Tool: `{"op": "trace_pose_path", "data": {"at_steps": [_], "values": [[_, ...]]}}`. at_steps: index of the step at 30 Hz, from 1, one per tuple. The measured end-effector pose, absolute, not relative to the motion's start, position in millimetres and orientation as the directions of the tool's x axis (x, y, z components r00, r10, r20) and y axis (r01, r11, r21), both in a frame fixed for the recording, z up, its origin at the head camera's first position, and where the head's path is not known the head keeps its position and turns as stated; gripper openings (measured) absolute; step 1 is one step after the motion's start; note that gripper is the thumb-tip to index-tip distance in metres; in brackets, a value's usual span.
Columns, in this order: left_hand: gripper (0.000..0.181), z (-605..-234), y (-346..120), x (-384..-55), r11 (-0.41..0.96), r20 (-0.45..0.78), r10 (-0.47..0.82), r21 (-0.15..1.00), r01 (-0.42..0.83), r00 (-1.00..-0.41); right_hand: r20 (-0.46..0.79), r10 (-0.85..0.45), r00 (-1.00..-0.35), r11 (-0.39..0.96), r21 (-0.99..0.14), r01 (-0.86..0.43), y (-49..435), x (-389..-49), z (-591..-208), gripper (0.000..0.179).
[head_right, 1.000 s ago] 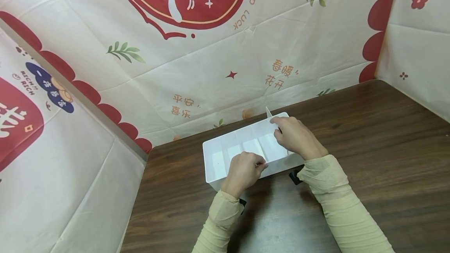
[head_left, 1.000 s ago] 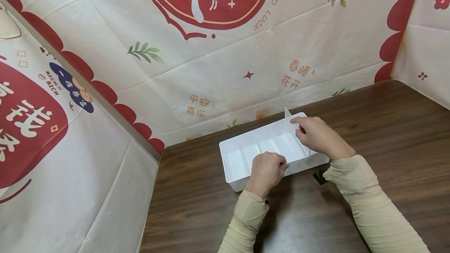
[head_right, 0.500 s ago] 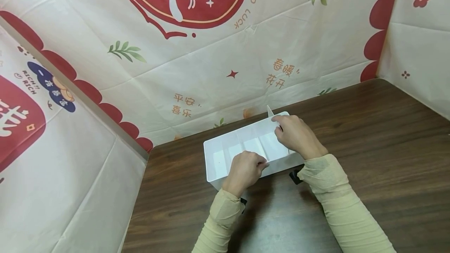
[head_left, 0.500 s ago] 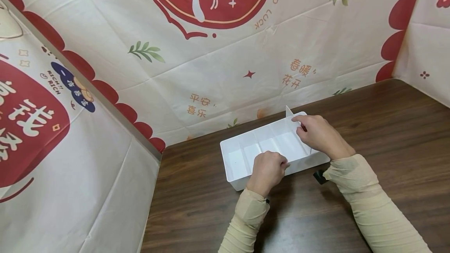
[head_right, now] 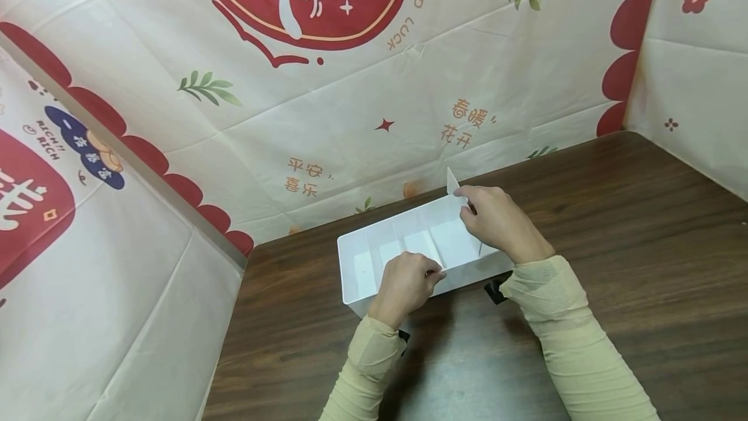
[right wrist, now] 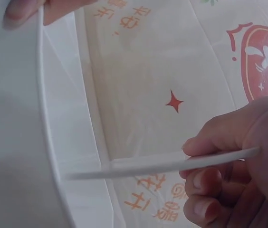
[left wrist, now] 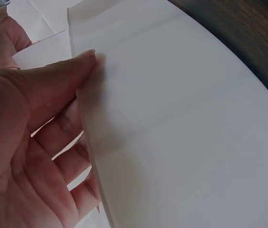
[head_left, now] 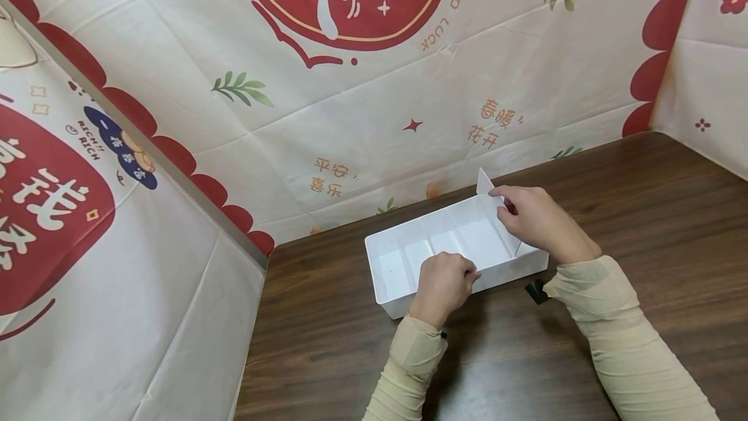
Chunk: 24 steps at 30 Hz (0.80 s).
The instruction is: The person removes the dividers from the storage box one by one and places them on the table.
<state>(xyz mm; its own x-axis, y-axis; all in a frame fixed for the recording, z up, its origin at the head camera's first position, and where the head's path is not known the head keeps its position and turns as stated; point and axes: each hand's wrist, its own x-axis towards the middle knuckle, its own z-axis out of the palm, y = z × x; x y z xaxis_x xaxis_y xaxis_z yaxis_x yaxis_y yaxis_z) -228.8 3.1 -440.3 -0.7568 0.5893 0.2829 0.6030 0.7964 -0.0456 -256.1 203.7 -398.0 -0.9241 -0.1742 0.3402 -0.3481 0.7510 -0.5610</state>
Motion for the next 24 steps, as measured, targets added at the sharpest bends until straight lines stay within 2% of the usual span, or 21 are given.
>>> {"op": "trace_pose_path", "data": {"at_steps": [7, 15, 24], "values": [[0.009, -440.4, 3.4, -228.3, 0.795, 0.284, 0.59, -0.039, 0.605, -0.756, 0.323, -0.158, -0.933, 0.742, -0.584, -0.328, 208.4, -253.8, -395.1, 0.033], [0.014, -439.6, 3.8, -227.6, 0.791, 0.3, 0.591, -0.03, 0.611, -0.749, 0.378, -0.134, -0.916, 0.74, -0.577, -0.346, 219.3, -251.0, -391.9, 0.032], [0.017, -436.8, 3.7, -226.2, 0.78, 0.303, 0.593, 0.015, 0.626, -0.746, 0.396, -0.053, -0.917, 0.739, -0.602, -0.302, 246.7, -249.5, -394.3, 0.032]]}}
